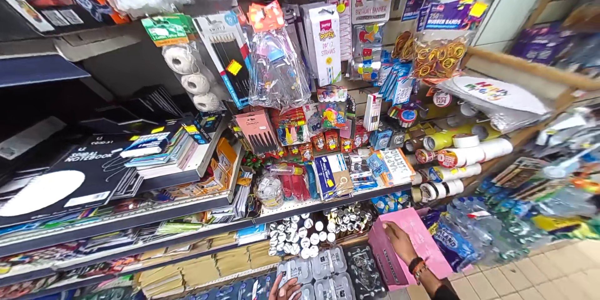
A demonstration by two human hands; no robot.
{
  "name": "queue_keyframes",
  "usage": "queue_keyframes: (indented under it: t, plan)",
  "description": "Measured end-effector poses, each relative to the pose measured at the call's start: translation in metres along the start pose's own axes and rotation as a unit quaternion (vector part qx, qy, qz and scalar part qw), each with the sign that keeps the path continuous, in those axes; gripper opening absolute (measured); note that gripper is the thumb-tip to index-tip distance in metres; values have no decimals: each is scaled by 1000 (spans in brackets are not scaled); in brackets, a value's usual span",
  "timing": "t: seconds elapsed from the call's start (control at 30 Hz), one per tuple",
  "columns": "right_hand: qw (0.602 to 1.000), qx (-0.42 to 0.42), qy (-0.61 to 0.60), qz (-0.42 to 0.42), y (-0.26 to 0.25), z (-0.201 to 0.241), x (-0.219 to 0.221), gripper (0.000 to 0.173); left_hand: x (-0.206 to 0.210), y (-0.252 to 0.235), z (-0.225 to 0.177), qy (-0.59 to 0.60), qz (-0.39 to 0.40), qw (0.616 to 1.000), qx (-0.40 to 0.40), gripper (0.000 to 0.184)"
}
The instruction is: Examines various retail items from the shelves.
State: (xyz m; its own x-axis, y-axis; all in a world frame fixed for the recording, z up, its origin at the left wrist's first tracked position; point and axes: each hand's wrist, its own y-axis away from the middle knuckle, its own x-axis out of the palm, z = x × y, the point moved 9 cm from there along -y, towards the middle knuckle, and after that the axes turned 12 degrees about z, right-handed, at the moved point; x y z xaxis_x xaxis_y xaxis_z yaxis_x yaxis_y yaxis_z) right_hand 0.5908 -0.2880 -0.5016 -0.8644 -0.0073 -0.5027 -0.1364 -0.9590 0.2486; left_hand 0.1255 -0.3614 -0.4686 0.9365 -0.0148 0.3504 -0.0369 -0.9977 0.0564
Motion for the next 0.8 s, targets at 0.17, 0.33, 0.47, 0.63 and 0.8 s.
queue_keyframes:
  t: [0.17, 0.33, 0.47, 0.63, 0.8]
  plan:
    - [995, 80, 59, -17, 104, -98, -36, 48, 47, -25, 4, -29, 50, 998, -23, 52]
    - [979, -32, -161, -122, 105, -45, -121, 40, 124, -50, -4, -54, 104, 993, 26, 50]
    - [950, -152, -263, -75, 89, 15, -158, 39, 188, -55, -6, -72, 114, 989, 56, 51]
    - [927, -204, -314, 22, 86, 35, -163, 39, 250, -41, 9, -59, 101, 990, 76, 54]
    - [913, -185, -350, 93, 97, 29, -143, 37, 272, -9, 25, -56, 81, 993, 63, 54]
